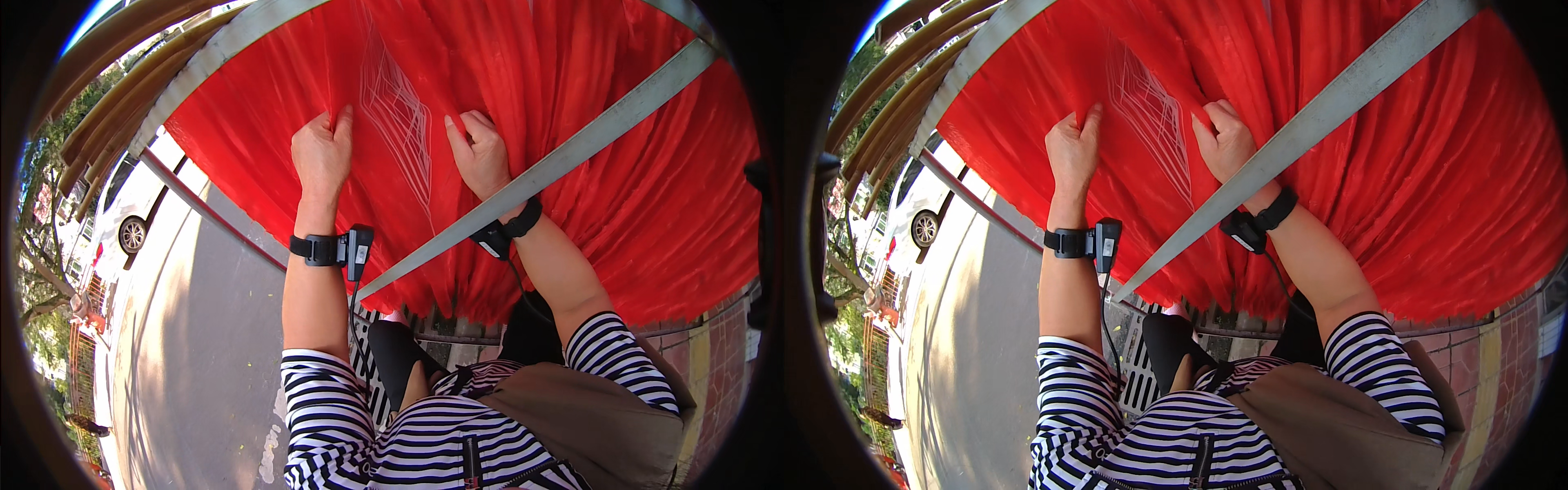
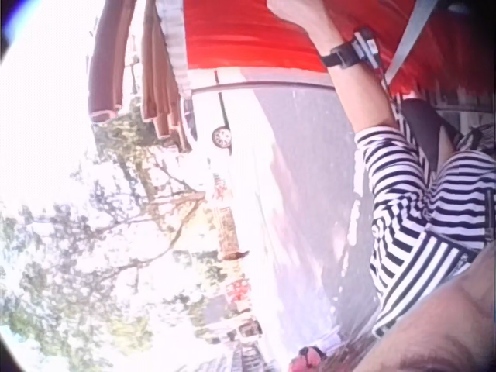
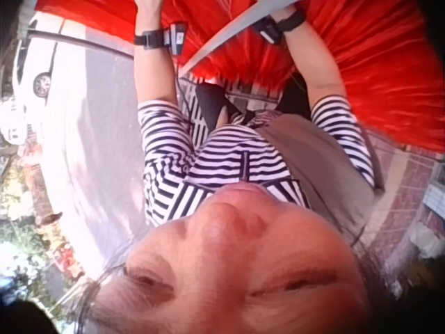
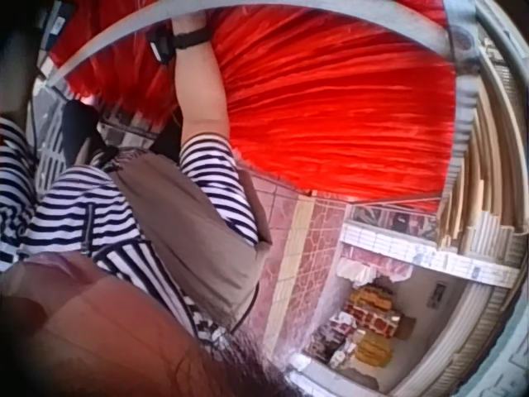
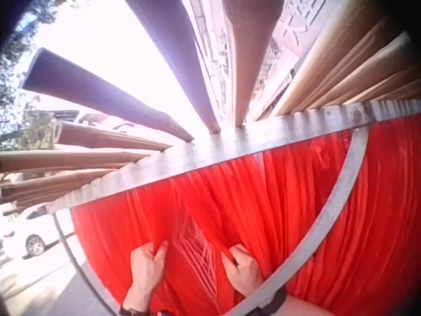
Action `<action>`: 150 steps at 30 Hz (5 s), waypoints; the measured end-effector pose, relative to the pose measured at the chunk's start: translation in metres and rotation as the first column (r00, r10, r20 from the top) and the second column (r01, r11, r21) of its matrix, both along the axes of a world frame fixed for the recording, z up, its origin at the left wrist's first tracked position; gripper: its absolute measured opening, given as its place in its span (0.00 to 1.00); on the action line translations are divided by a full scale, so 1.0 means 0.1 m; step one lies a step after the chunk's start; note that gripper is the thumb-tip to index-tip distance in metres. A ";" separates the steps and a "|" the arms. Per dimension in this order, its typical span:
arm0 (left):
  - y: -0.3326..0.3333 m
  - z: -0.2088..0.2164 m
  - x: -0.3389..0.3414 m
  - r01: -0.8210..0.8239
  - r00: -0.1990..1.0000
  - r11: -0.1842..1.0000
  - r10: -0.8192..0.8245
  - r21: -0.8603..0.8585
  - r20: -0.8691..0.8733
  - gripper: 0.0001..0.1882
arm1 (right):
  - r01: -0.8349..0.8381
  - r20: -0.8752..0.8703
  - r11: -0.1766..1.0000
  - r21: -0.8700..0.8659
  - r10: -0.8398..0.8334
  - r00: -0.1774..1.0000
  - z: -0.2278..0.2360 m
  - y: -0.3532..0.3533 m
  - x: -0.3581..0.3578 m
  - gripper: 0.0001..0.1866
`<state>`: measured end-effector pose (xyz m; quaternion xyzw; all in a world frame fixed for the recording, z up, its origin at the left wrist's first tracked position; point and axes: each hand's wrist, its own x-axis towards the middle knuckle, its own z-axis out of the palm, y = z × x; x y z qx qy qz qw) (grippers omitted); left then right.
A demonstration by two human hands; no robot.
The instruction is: The person repairs a red net by hand, repeatedly pulling and adjusting white threads along the net's edge. The hands work continuously on the same section, pulling threads through the mesh and smoothing the fabric.
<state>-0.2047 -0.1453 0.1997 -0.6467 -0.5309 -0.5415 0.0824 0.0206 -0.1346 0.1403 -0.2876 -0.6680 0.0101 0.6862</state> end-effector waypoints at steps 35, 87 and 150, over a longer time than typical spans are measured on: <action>0.27 -1.44 -0.13 0.309 0.921 0.671 -0.387 -0.674 0.037 0.25 | 0.201 0.338 0.885 -0.420 -0.053 0.940 -1.36 -0.07 -0.29 0.15; 0.51 -1.60 -0.21 0.131 0.842 0.359 -0.532 -0.924 -0.088 0.37 | 0.319 0.467 0.780 -0.538 -0.039 0.883 -1.82 -0.01 -0.22 0.21; 0.69 -1.91 -0.49 0.246 0.886 0.324 -0.456 -0.913 0.077 0.26 | 0.489 0.624 0.719 -0.493 -0.100 0.775 -2.49 -0.11 0.31 0.18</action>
